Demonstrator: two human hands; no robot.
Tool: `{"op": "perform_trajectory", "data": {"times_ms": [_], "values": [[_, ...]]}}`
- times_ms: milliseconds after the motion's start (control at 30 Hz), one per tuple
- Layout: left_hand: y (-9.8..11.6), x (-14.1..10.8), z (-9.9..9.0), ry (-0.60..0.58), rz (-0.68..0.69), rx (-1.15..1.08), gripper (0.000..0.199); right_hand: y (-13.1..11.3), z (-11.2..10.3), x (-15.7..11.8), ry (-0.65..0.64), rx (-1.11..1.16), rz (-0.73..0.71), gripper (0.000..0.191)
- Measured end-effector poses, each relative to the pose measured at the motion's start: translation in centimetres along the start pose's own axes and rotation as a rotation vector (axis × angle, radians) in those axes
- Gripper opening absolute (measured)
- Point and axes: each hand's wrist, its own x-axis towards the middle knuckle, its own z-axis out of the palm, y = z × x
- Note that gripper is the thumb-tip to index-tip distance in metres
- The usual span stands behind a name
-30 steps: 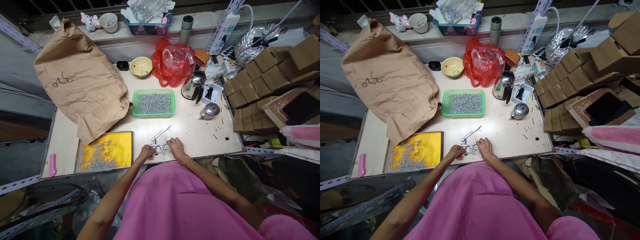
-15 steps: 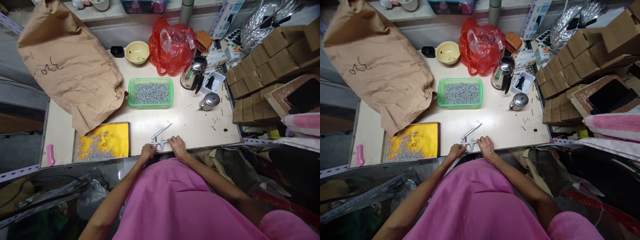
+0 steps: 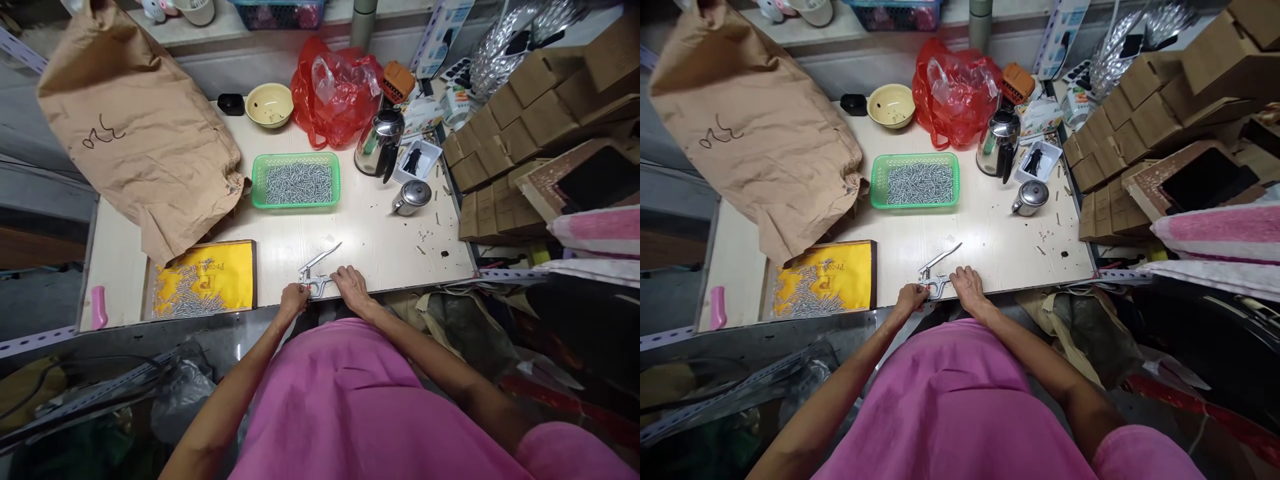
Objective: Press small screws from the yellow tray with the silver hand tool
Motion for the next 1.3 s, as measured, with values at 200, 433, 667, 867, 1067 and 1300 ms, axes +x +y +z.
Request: {"op": "perform_trajectory", "data": {"times_ms": [200,433,667,867,1067,1300], "values": [[-0.8,0.6,0.4,0.011,0.002,-0.026,0.019,1.3,-1.7,3.2,0.068,0.022,-0.154,0.084],[-0.6,0.2,0.3,0.008,-0.006,-0.088,0.019,1.3,-3.0,5.2,-0.029,-0.113,-0.229,0.090],[-0.6,-0.9,0.0,-0.009,-0.057,-0.150,0.023,0.8,-1.6,3.9,0.004,-0.143,-0.213,0.058],[1.1,-2.1,0.5,0.425,0.508,0.304,0.026,0.4,-1.3,3.5,0.017,-0.171,-0.194,0.051],[4.7,0.0,0.6,0.345,0.778,0.607,0.058,0.9,-1.4,3.0,0.033,-0.111,-0.145,0.059],[5.7,0.1,0.9,0.302,0.780,0.682,0.051,1.9,-1.5,2.3,0.014,-0.106,-0.109,0.050]]}}
